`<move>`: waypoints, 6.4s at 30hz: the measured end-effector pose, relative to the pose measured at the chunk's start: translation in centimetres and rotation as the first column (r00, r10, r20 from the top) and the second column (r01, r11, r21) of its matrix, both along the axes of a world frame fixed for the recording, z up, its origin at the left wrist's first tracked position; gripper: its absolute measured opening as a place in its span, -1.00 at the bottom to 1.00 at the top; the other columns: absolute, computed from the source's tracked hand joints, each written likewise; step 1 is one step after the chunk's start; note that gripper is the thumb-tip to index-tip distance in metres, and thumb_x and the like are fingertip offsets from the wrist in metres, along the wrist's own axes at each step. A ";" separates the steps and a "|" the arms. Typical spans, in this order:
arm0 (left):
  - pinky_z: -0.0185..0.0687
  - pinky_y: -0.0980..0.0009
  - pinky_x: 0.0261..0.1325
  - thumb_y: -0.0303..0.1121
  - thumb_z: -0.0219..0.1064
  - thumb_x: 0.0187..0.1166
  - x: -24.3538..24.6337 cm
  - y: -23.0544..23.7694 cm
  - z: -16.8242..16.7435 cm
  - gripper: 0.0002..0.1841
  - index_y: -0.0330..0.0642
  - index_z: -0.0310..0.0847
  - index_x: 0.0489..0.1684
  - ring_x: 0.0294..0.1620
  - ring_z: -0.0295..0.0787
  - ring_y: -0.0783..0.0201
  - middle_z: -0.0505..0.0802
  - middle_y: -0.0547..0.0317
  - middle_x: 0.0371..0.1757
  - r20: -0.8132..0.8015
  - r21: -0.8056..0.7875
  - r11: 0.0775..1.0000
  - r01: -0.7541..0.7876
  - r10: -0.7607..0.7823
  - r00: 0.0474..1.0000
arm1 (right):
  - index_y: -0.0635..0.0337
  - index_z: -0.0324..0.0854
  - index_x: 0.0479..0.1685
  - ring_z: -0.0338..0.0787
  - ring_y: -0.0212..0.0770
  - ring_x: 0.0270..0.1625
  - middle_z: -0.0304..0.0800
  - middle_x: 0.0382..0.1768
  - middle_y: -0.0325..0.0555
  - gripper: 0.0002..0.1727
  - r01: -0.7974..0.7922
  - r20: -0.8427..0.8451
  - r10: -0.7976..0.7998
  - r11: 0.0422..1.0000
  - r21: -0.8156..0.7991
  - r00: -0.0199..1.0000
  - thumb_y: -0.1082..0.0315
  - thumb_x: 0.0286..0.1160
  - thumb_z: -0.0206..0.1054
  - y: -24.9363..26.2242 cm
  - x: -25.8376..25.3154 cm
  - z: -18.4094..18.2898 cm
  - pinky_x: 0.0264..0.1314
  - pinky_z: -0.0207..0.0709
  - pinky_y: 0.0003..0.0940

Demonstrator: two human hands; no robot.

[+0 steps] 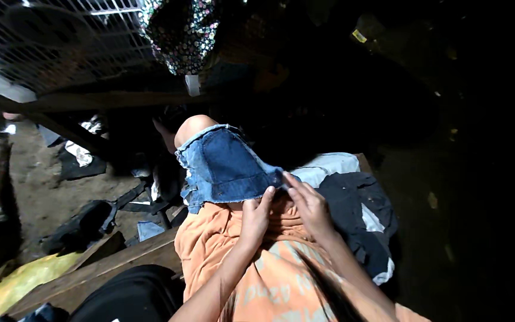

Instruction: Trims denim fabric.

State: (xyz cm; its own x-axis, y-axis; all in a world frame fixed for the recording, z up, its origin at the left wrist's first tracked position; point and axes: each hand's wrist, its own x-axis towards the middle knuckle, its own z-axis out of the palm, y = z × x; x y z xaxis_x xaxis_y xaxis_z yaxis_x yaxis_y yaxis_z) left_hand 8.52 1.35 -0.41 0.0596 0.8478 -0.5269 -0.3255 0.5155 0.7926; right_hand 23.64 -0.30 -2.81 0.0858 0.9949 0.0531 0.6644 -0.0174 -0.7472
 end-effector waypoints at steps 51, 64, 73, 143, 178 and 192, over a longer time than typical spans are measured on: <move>-0.10 -0.44 0.67 -0.11 -0.09 0.81 -10.6 11.3 -4.1 -0.53 0.09 0.77 0.34 0.73 0.37 -0.09 0.68 0.14 0.57 -0.926 0.374 0.481 0.793 0.244 0.289 | 0.36 0.59 -0.11 0.63 -0.52 -0.40 0.67 -0.39 -0.24 -0.88 0.391 -0.356 -0.557 0.808 -0.442 0.750 0.52 0.49 0.39 5.5 4.3 -4.5 -0.30 0.53 -0.59; -0.08 -0.36 0.72 -0.12 0.06 0.78 -14.5 17.0 -3.9 -0.60 -0.01 0.79 0.28 0.75 0.29 -0.11 0.73 0.13 0.49 -0.826 0.378 0.648 0.661 -0.086 0.557 | 0.41 0.72 0.15 0.74 0.01 -0.02 0.80 -0.05 0.21 -0.67 0.070 -0.037 -0.111 0.820 -0.568 0.993 0.32 0.56 0.42 7.2 5.7 -6.9 0.15 0.56 0.00; 0.43 0.10 0.55 -0.33 -0.01 0.80 -13.7 17.2 -5.8 -0.60 -0.39 0.77 0.12 0.44 0.65 0.11 0.83 -0.08 0.26 -0.602 0.612 0.687 0.393 0.082 0.795 | 0.46 0.75 0.07 0.61 -0.47 -0.30 0.74 -0.25 -0.04 -0.48 -0.169 -0.255 0.217 0.966 0.198 0.942 0.32 0.11 0.65 14.9 -4.6 -1.4 -0.22 0.51 -0.61; 0.60 0.05 -0.15 -0.39 0.34 0.61 -13.3 15.4 -1.9 -0.84 -0.30 0.77 -0.26 -0.11 0.78 -0.14 0.82 -0.14 -0.15 -0.900 0.392 0.483 0.783 0.377 0.218 | 0.37 0.72 -0.15 0.79 -0.14 -0.15 0.76 -0.09 0.07 -0.86 -0.614 0.050 0.619 0.762 0.206 0.784 0.46 0.57 0.29 20.5 -7.7 -3.6 -0.10 0.69 -0.26; 0.50 0.25 -0.40 -0.19 0.30 0.70 -18.2 11.0 0.3 -0.72 -0.15 0.71 -0.40 -0.53 0.59 0.35 0.67 0.26 -0.59 -0.791 0.092 0.808 0.583 -0.296 0.536 | 0.29 0.68 -0.31 0.63 -0.52 -0.21 0.71 -0.19 -0.17 -0.89 -0.527 -0.417 0.518 0.844 0.105 0.747 0.54 0.27 0.26 20.5 -7.6 -5.2 -0.22 0.48 -0.66; 0.41 0.55 -0.45 -0.34 0.21 0.74 -20.3 11.8 -2.3 -0.66 -0.16 0.57 -0.58 -0.59 0.47 0.56 0.59 0.37 -0.65 -0.608 0.092 0.908 0.408 -0.273 0.745 | 0.23 0.61 -0.13 0.51 -0.63 -0.37 0.59 -0.38 -0.34 -0.81 -0.420 -0.629 0.242 0.895 -0.149 0.739 0.28 0.70 0.23 19.4 -8.7 -8.2 -0.25 0.44 -0.66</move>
State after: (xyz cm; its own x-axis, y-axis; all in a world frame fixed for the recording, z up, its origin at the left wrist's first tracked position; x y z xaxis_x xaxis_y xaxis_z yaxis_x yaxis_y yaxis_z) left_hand -11.77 13.11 -2.69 0.1127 0.9207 -0.3735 0.3860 0.3058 0.8703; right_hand 14.93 19.07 -11.05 -0.3269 0.9312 -0.1615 0.1044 -0.1343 -0.9854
